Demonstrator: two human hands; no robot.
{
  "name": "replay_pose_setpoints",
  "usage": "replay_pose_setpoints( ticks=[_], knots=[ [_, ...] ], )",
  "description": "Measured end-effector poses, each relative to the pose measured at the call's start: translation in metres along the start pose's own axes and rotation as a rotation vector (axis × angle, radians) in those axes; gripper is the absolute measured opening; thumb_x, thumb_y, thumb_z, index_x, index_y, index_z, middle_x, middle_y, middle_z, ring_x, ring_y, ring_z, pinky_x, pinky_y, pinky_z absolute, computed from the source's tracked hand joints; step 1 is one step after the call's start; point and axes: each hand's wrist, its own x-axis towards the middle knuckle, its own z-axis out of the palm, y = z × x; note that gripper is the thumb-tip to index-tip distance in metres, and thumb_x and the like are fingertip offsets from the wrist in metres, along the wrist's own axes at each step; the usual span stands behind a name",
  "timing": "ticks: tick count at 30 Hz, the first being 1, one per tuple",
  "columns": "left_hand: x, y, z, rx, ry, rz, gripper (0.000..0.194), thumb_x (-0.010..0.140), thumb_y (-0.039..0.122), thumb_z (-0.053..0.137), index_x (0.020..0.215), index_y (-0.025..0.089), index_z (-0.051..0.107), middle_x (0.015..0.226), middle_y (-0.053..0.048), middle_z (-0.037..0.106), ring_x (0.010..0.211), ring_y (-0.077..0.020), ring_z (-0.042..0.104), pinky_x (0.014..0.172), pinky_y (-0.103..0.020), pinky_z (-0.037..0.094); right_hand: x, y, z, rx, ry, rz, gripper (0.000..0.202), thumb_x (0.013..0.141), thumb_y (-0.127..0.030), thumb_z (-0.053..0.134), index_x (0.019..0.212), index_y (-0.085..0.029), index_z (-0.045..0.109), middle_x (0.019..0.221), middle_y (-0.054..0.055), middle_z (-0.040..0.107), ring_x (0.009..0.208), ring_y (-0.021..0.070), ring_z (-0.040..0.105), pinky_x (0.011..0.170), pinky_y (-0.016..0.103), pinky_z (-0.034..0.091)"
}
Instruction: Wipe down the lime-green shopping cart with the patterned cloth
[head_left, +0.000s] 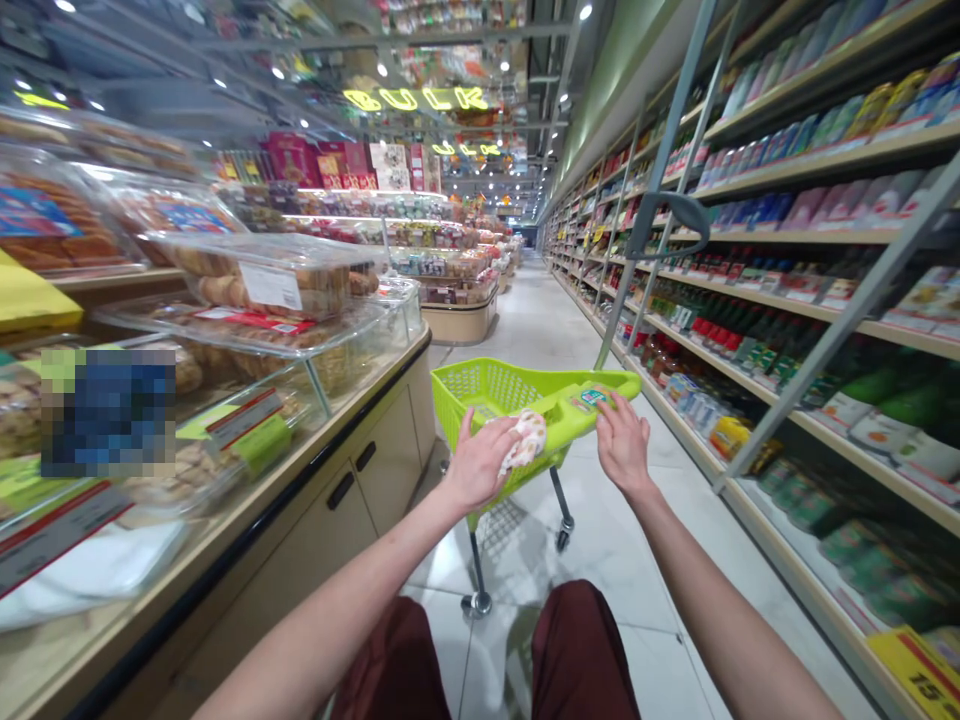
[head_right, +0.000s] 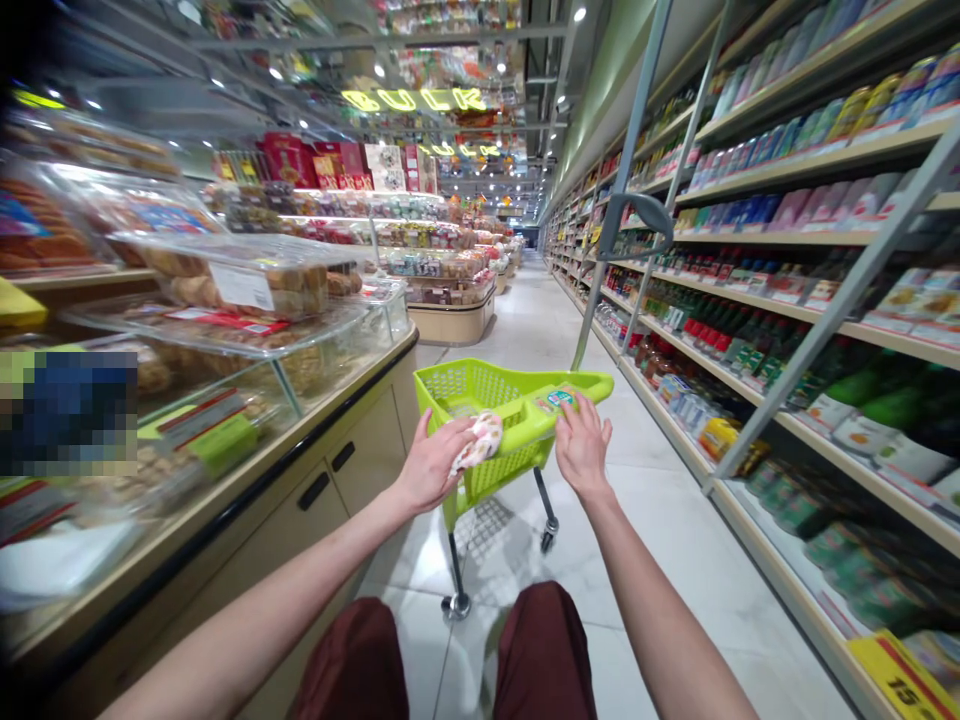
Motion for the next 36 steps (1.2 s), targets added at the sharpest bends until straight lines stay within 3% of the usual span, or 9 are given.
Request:
replay_pose_setpoints(
  ticks=[5, 8, 11, 14, 21, 27, 30, 34, 36],
  knots=[
    [0.010, -0.016, 0.029, -0.113, -0.052, -0.219, 0.042, 0.075, 0.016, 0.037, 0.117, 0.015, 0.041, 0.121, -0.011, 0.050, 0.112, -0.0198, 0.045, 0.103, -0.052, 0.010, -0.021, -0.033, -0.017, 0.108, -0.120, -0.113, 0.034, 0.087, -0.030, 0.030, 0.106, -0.020, 0.056, 0.117, 0.007, 0.054, 0.116, 0.0223, 0.040, 0.096, 0.051, 0.022],
    [0.023, -0.001, 0.043, -0.134, -0.068, -0.166, 0.042, 0.076, 0.016, 0.038, 0.117, 0.015, 0.042, 0.124, -0.010, 0.048, 0.116, -0.0190, 0.041, 0.103, -0.051, 0.010, -0.025, -0.043, -0.021, 0.084, -0.162, -0.155, 0.030, 0.086, -0.030, 0.035, 0.103, -0.020, 0.057, 0.112, 0.005, 0.058, 0.115, 0.0224, 0.042, 0.098, 0.050, 0.015],
    [0.036, 0.022, 0.052, -0.134, -0.066, -0.028, 0.037, 0.079, 0.021, 0.040, 0.116, 0.018, 0.044, 0.125, -0.008, 0.046, 0.120, -0.0182, 0.036, 0.104, -0.049, 0.008, -0.024, -0.036, -0.026, 0.035, -0.147, -0.127, 0.027, 0.084, -0.031, 0.039, 0.101, -0.019, 0.057, 0.108, 0.006, 0.059, 0.114, 0.0241, 0.043, 0.097, 0.050, 0.017],
    [0.042, 0.026, 0.062, -0.118, -0.069, 0.027, 0.037, 0.081, 0.025, 0.039, 0.118, 0.020, 0.043, 0.126, -0.007, 0.046, 0.120, -0.0181, 0.036, 0.104, -0.051, 0.004, -0.023, -0.020, -0.033, 0.005, -0.135, -0.079, 0.027, 0.084, -0.030, 0.037, 0.099, -0.019, 0.057, 0.108, 0.007, 0.059, 0.112, 0.0242, 0.044, 0.095, 0.051, 0.019],
    [0.034, 0.001, 0.089, -0.054, -0.108, -0.245, 0.041, 0.077, 0.015, 0.041, 0.118, 0.019, 0.044, 0.126, -0.010, 0.046, 0.116, -0.0203, 0.041, 0.104, -0.053, 0.003, -0.025, -0.001, -0.046, -0.119, -0.067, -0.075, 0.027, 0.082, -0.028, 0.040, 0.100, -0.018, 0.057, 0.108, 0.008, 0.059, 0.112, 0.0240, 0.044, 0.096, 0.051, 0.014],
    [0.045, 0.036, 0.095, -0.077, -0.089, -0.015, 0.044, 0.080, 0.018, 0.040, 0.124, 0.023, 0.038, 0.133, -0.006, 0.038, 0.124, -0.0189, 0.030, 0.105, -0.052, -0.001, -0.023, -0.016, -0.038, -0.195, -0.131, -0.152, 0.024, 0.081, -0.025, 0.042, 0.097, -0.019, 0.059, 0.103, 0.007, 0.061, 0.112, 0.0248, 0.044, 0.098, 0.052, 0.008],
    [0.040, 0.019, 0.099, -0.061, -0.130, -0.071, 0.043, 0.081, 0.016, 0.038, 0.123, 0.024, 0.039, 0.131, -0.005, 0.041, 0.121, -0.0189, 0.035, 0.104, -0.052, -0.002, -0.025, -0.010, -0.039, -0.259, -0.158, -0.173, 0.024, 0.080, -0.024, 0.044, 0.097, -0.018, 0.059, 0.105, 0.007, 0.061, 0.111, 0.0251, 0.044, 0.098, 0.054, 0.007],
    [0.018, -0.027, 0.104, 0.017, -0.184, -0.373, 0.044, 0.078, 0.010, 0.037, 0.120, 0.021, 0.044, 0.127, -0.008, 0.045, 0.117, -0.0206, 0.040, 0.104, -0.053, 0.003, -0.027, 0.005, -0.043, -0.309, -0.158, -0.182, 0.026, 0.080, -0.025, 0.044, 0.101, -0.018, 0.058, 0.109, 0.008, 0.058, 0.112, 0.0255, 0.043, 0.097, 0.055, 0.007],
    [0.011, -0.035, 0.107, 0.044, -0.191, -0.451, 0.045, 0.076, 0.008, 0.037, 0.119, 0.020, 0.044, 0.128, -0.008, 0.043, 0.119, -0.0214, 0.038, 0.104, -0.053, 0.005, -0.026, 0.006, -0.041, -0.326, -0.175, -0.162, 0.026, 0.080, -0.025, 0.043, 0.101, -0.018, 0.057, 0.110, 0.008, 0.058, 0.112, 0.0258, 0.043, 0.097, 0.056, 0.007]
  ],
)
